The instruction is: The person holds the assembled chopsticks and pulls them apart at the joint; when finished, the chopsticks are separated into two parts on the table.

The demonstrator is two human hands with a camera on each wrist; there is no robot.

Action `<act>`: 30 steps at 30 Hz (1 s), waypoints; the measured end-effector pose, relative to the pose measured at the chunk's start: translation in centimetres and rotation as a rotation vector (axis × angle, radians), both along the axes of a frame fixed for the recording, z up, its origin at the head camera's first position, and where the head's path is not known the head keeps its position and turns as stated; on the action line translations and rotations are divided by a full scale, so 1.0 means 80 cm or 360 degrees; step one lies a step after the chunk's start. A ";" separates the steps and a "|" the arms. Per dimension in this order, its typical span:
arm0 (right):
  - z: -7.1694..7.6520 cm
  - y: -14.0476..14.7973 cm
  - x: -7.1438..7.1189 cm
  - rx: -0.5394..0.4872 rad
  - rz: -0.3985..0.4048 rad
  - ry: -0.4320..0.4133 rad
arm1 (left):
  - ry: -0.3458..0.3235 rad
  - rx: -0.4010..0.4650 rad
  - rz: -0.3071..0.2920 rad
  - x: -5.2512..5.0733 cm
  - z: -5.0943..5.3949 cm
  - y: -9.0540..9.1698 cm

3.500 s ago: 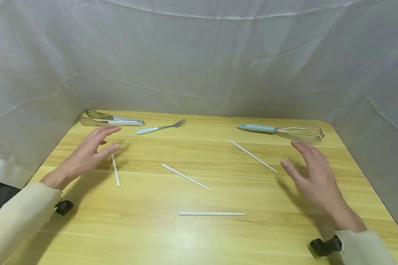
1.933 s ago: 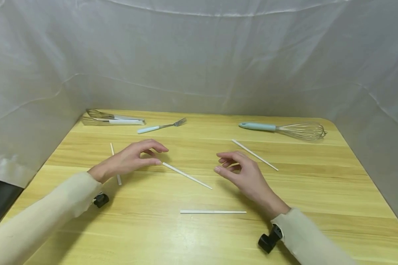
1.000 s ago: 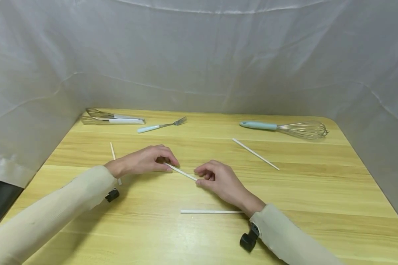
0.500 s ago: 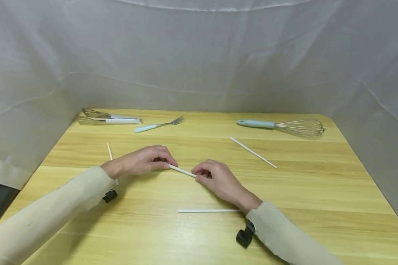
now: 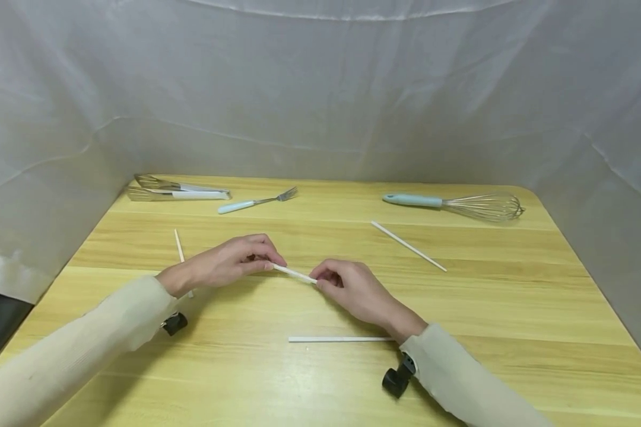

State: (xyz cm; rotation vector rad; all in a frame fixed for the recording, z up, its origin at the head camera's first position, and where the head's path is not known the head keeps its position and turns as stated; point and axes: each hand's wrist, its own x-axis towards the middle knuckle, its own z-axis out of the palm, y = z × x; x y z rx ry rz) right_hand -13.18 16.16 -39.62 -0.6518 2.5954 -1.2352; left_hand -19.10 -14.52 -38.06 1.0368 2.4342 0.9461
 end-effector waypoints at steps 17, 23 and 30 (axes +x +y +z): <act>0.018 0.023 0.015 -0.0306 -0.0131 0.0000 | -0.0171 0.0241 0.0203 0.049 0.021 0.022; 0.022 0.024 0.021 -0.0315 -0.0108 0.0065 | -0.0114 0.0250 0.0221 0.064 0.022 0.034; 0.030 0.021 0.029 -0.0295 -0.0101 0.0093 | 0.0003 0.0311 0.0273 0.079 0.021 0.046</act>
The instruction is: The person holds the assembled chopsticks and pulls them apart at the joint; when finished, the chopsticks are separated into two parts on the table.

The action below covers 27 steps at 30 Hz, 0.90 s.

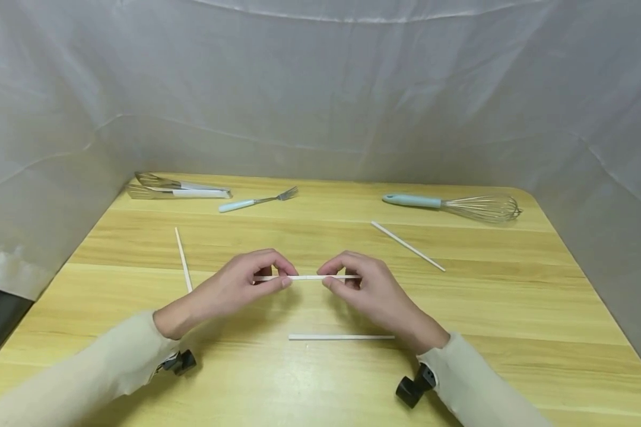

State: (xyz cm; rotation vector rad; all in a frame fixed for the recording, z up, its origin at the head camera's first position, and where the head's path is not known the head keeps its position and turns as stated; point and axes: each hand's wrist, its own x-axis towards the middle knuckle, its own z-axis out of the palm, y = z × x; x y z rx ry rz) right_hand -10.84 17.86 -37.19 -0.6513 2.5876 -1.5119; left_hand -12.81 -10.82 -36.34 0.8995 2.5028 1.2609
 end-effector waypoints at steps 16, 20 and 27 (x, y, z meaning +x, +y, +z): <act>-0.001 -0.007 0.009 -0.0020 0.0091 0.0233 | 0.0242 0.0025 0.0024 0.017 0.001 0.024; 0.000 -0.007 0.009 -0.0037 0.0101 0.0254 | 0.0251 0.0044 0.0026 0.018 0.001 0.028; 0.002 -0.006 0.011 -0.0062 0.0104 0.0250 | 0.0277 0.0047 0.0042 0.020 0.003 0.032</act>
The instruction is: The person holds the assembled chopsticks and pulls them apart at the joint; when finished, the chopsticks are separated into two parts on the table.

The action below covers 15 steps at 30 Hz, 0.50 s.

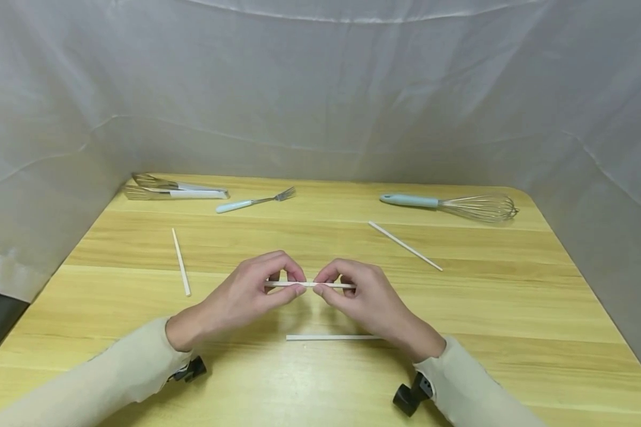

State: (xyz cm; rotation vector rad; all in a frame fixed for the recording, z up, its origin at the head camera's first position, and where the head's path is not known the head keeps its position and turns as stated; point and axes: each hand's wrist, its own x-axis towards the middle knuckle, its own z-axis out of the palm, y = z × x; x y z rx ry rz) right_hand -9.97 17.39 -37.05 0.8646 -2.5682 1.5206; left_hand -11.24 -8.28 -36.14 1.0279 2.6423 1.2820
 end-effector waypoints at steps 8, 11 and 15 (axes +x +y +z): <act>-0.002 0.002 0.000 -0.0028 0.0018 -0.0024 | -0.0023 0.0028 0.0006 0.001 0.001 0.000; -0.003 0.003 0.000 -0.0038 0.0033 -0.0012 | -0.0036 0.0055 -0.0004 0.000 0.000 0.000; -0.004 0.003 -0.002 -0.0040 0.0067 0.0031 | -0.0039 0.0076 -0.0008 0.000 -0.003 -0.001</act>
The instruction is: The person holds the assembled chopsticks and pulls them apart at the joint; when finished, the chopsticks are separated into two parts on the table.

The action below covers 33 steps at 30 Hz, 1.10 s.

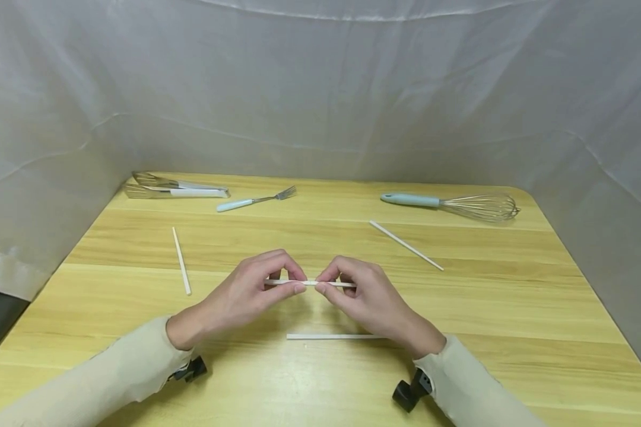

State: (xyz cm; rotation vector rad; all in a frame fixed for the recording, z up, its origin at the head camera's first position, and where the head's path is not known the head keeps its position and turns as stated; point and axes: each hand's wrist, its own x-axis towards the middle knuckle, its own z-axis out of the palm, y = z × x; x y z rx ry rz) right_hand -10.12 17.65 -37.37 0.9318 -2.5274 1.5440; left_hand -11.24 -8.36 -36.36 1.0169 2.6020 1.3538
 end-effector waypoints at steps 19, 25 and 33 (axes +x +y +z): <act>0.009 -0.001 -0.001 0.0013 0.0013 -0.0003 | 0.0158 0.0081 -0.0024 0.000 0.009 0.000; 0.010 -0.001 0.000 0.0036 0.0000 -0.0041 | 0.0282 0.0055 -0.0031 0.000 0.008 0.001; 0.009 -0.001 -0.001 0.0046 0.0010 -0.0019 | 0.0218 0.0064 -0.0034 0.001 0.009 0.000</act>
